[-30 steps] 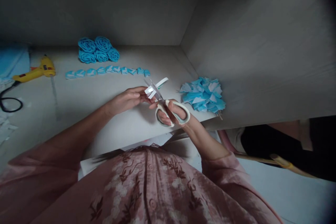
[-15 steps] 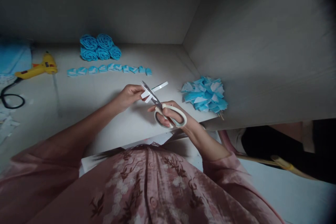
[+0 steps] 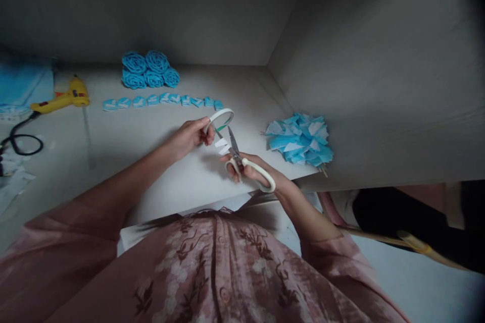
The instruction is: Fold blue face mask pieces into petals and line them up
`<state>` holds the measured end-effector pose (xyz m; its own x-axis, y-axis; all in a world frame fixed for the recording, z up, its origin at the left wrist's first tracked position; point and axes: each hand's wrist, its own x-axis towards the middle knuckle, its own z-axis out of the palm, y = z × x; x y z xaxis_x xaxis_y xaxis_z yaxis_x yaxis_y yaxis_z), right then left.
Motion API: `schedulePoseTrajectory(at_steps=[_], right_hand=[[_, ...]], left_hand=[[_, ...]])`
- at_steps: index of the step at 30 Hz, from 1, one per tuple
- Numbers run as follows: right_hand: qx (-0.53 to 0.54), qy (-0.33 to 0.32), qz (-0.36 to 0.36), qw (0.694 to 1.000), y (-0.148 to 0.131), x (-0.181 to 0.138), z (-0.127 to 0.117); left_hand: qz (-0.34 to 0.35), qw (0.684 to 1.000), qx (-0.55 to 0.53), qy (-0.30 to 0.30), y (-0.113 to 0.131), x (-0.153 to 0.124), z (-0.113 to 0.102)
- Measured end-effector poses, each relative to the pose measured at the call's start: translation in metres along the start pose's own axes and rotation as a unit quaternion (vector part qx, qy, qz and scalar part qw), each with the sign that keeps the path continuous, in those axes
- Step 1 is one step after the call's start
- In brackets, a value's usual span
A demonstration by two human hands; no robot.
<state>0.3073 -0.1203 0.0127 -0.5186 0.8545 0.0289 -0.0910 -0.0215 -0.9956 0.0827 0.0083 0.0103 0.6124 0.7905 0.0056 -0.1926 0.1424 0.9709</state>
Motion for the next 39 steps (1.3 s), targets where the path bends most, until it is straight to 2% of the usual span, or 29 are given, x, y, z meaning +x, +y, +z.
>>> schedulePoseTrajectory(at_steps=[4, 7, 12, 29, 39], right_hand=[[0.063, -0.006, 0.032, 0.997, 0.006, 0.002, -0.001], [0.067, -0.007, 0.05, 0.996, 0.0, 0.005, 0.002], [0.079, -0.008, 0.069, 0.994, -0.007, 0.008, 0.003], [0.115, -0.015, 0.061, 0.991, 0.003, 0.011, 0.004], [0.162, -0.014, 0.051, 0.985, 0.011, 0.016, 0.009]], left_hand=[[-0.024, 0.999, -0.01, -0.042, -0.002, 0.0, -0.003], [-0.05, 0.997, -0.016, -0.064, -0.003, -0.001, -0.003], [-0.049, 0.995, -0.029, -0.084, -0.006, -0.002, -0.001], [-0.052, 0.986, 0.002, -0.161, -0.012, -0.006, -0.005], [-0.054, 0.986, -0.006, -0.156, -0.014, -0.005, -0.006]])
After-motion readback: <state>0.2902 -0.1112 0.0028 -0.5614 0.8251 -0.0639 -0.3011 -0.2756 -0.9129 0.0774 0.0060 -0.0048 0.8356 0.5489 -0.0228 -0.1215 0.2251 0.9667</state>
